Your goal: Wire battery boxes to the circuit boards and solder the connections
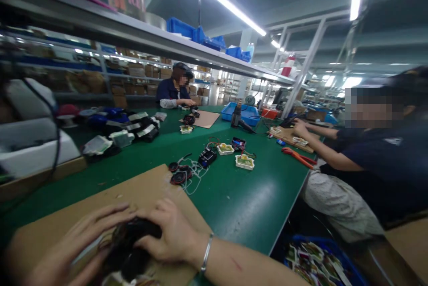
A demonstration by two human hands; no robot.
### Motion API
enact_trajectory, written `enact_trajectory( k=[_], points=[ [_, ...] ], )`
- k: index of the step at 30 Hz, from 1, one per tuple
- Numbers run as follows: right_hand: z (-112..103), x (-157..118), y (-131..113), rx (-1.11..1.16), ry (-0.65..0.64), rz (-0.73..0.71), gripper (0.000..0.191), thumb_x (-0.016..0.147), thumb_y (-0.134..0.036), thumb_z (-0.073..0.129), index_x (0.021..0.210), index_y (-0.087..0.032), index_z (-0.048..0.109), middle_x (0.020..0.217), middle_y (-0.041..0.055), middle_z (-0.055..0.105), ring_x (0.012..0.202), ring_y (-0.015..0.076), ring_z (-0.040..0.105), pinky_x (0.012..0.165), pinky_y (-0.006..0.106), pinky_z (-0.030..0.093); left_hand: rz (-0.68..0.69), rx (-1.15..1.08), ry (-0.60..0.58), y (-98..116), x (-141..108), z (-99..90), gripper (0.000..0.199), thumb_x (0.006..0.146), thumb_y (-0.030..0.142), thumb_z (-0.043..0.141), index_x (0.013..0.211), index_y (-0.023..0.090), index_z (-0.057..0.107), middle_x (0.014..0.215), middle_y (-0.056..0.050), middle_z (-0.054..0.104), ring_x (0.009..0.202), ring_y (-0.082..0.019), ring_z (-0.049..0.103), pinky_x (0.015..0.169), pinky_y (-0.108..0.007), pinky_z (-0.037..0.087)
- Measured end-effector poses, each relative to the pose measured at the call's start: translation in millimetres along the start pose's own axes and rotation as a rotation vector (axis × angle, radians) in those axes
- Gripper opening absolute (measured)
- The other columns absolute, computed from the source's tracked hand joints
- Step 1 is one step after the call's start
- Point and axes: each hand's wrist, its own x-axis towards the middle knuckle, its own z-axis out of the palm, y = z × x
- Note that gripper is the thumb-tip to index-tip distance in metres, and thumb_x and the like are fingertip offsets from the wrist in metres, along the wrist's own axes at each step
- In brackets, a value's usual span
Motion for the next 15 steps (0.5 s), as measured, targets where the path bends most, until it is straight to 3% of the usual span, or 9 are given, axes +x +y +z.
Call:
enact_trajectory(
  k=[3,5,8,11,15],
  points=[
    [-5.6,0.5,-6.4,0.08,-0.015,0.038,0.044,0.081,-0.026,0.062,0.124,-0.02,0.052,0.102,0.006,0.056,0.096,0.02,0.049,0.086,0.036,0.042,-0.136,0.136,-0.097,9.1,0.2,-8.8,0.046,0.082,0.045,0.057,0.125,0.03,0.051,0.121,-0.005,0.06,0.106,-0.024,0.06,0.088,-0.039,0.054],
    [-8.1,0.8,-9.2,0.109,-0.025,0.048,0.045,0.081,-0.024,0.062,0.125,-0.021,0.052,0.101,0.0056,0.056,0.096,0.0202,0.049,0.087,0.037,0.042,-0.213,0.143,-0.118,17.2,2.6,-11.3,0.041,0.084,0.045,0.055,0.12,0.027,0.055,0.114,-0.006,0.063,0.102,-0.024,0.061,0.087,-0.039,0.054],
    [-10.7,1.2,-12.8,0.119,-0.023,0.053,0.046,0.08,-0.021,0.064,0.124,-0.019,0.053,0.1,0.0059,0.056,0.095,0.02,0.049,0.086,0.036,0.042,-0.166,0.035,-0.202,24.8,6.1,-15.3,0.031,0.087,0.034,0.051,0.117,0.028,0.057,0.116,-0.005,0.062,0.109,-0.021,0.057,0.094,-0.037,0.05],
    [-12.8,1.7,-15.6,0.108,-0.041,0.076,0.047,0.078,-0.018,0.065,0.124,-0.02,0.053,0.101,0.0061,0.057,0.095,0.0204,0.05,0.086,0.037,0.043,-0.146,-0.022,-0.239,23.9,7.0,-19.3,0.036,0.088,0.023,0.047,0.123,0.031,0.052,0.125,-0.004,0.057,0.118,-0.02,0.051,0.102,-0.039,0.043],
    [-13.4,2.1,-16.1,0.117,-0.049,0.081,0.046,0.079,-0.018,0.065,0.123,-0.021,0.054,0.103,0.0062,0.057,0.097,0.0209,0.05,0.088,0.037,0.042,-0.233,0.006,-0.189,22.5,4.7,-16.9,0.044,0.086,0.03,0.052,0.129,0.031,0.044,0.128,-0.005,0.053,0.119,-0.023,0.049,0.102,-0.045,0.041]
  ],
)
